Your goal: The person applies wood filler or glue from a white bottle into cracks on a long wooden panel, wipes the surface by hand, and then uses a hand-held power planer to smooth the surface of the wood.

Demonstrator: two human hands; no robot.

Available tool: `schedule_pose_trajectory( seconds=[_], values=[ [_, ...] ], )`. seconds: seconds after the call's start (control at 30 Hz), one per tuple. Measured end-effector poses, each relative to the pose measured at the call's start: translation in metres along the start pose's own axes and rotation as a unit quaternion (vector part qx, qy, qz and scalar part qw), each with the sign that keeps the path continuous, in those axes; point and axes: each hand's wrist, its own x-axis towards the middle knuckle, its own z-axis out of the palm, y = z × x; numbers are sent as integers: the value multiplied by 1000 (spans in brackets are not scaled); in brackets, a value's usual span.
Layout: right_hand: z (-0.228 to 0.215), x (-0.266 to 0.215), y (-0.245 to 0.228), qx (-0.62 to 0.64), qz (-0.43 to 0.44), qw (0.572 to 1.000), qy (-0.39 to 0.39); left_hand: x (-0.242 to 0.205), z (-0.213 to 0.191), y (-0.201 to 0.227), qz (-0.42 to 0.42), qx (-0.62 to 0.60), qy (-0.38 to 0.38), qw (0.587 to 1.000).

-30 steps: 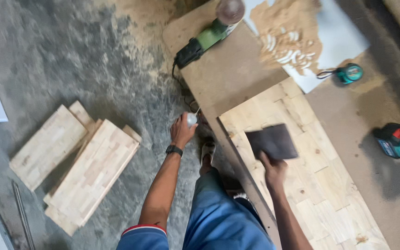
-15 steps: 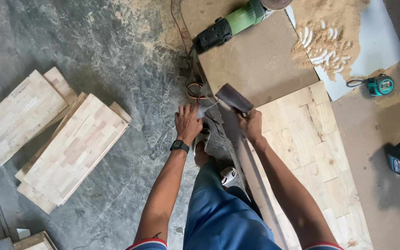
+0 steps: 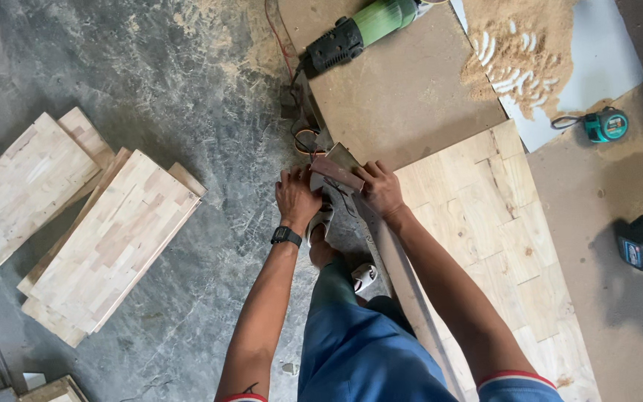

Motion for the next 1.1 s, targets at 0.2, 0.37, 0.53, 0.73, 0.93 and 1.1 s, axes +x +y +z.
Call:
schedule_pose_trajectory(
  seconds=[0.2, 0.37, 0.53, 0.73, 0.93, 1.1],
  values=[
    [2, -5, 3, 30, 112, 993, 11, -18, -2, -6, -42, 6, -16, 999],
    [-5, -2, -2, 64, 191, 979, 40, -37, 2, -18, -68, -12, 14, 998],
    [-50, 53, -4, 224, 517, 816, 133, -42, -3, -14, -58, -27, 74, 995],
    [-81, 51, 85, 462, 659, 455, 382, -47, -25, 6, -33, -81, 121, 989],
    [-156, -126, 144, 491, 629, 326, 507, -70, -38, 29, -4, -169, 171, 971],
    [-231, -364, 147, 383, 607, 224, 659, -111, -57, 54, 71, -154, 161, 972]
  ],
)
